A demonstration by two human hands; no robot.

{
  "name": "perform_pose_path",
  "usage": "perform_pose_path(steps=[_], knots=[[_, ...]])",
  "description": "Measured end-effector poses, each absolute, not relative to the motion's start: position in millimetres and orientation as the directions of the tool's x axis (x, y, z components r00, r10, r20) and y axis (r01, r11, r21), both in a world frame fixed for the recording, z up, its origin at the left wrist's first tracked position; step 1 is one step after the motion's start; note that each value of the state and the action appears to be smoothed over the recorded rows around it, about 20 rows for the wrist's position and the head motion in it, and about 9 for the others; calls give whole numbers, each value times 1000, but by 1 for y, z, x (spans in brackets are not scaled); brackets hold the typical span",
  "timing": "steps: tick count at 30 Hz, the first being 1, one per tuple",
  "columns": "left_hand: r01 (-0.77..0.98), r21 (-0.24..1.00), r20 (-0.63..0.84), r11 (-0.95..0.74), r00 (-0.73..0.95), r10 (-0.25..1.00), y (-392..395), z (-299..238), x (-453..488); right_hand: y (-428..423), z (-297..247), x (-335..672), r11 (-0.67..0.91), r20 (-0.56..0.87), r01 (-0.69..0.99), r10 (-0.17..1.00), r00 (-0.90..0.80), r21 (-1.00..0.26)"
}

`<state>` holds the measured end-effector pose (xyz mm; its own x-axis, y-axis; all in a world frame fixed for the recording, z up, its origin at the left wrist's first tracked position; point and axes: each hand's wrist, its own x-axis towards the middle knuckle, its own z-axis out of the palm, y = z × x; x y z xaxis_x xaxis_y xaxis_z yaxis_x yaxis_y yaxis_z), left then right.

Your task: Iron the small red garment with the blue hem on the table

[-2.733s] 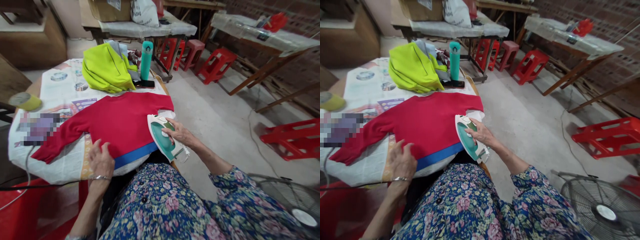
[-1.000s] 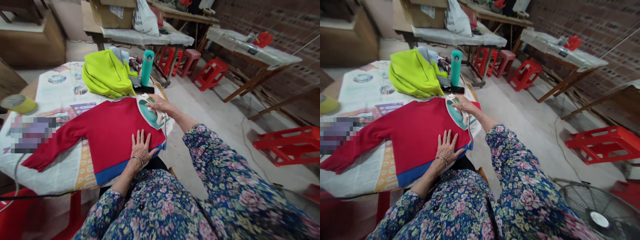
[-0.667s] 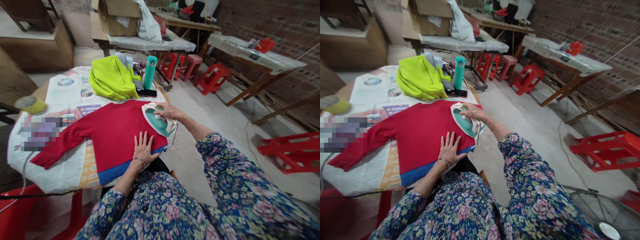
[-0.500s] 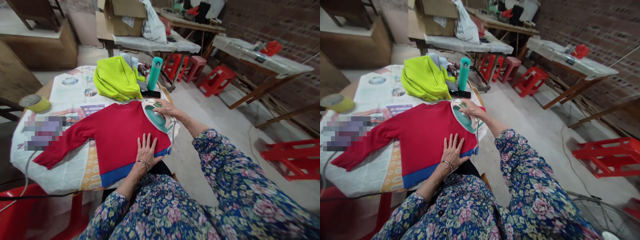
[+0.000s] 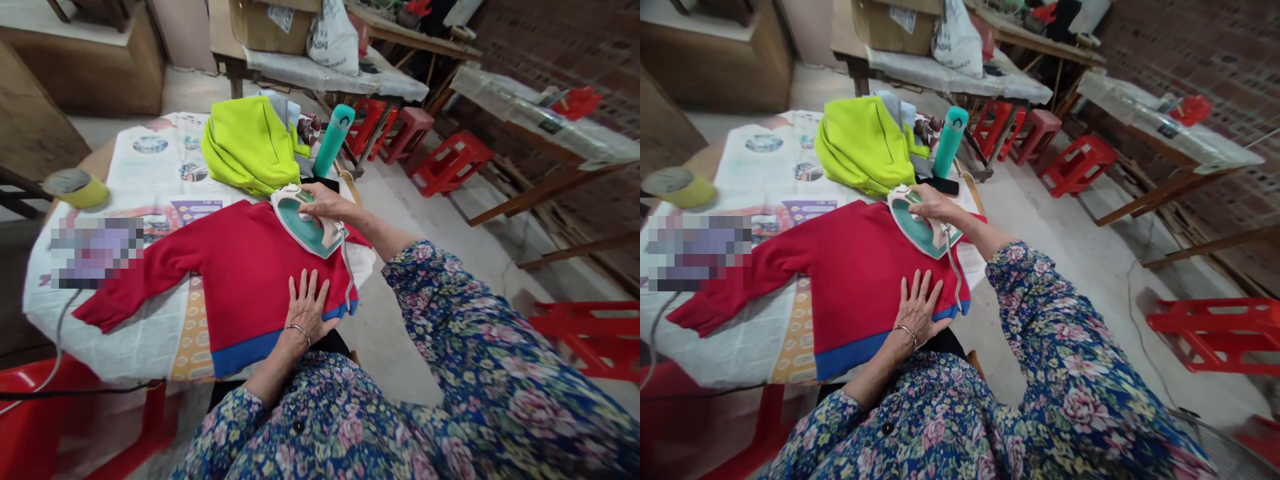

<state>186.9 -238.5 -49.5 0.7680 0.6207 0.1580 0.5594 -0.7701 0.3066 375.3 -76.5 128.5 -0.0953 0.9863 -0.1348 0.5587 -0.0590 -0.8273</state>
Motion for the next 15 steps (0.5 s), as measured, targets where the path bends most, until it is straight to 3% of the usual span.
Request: perform_pose_path(steps=[8,15], knots=[[557,312,153,-769,770,619,-237,-48,188,-90,136,352,-44,-81,597,996,-35,-801],[562,310,150,-767,768,623,-235,-49,186,-121,140,339,84,-26,580,983,-179,-811]])
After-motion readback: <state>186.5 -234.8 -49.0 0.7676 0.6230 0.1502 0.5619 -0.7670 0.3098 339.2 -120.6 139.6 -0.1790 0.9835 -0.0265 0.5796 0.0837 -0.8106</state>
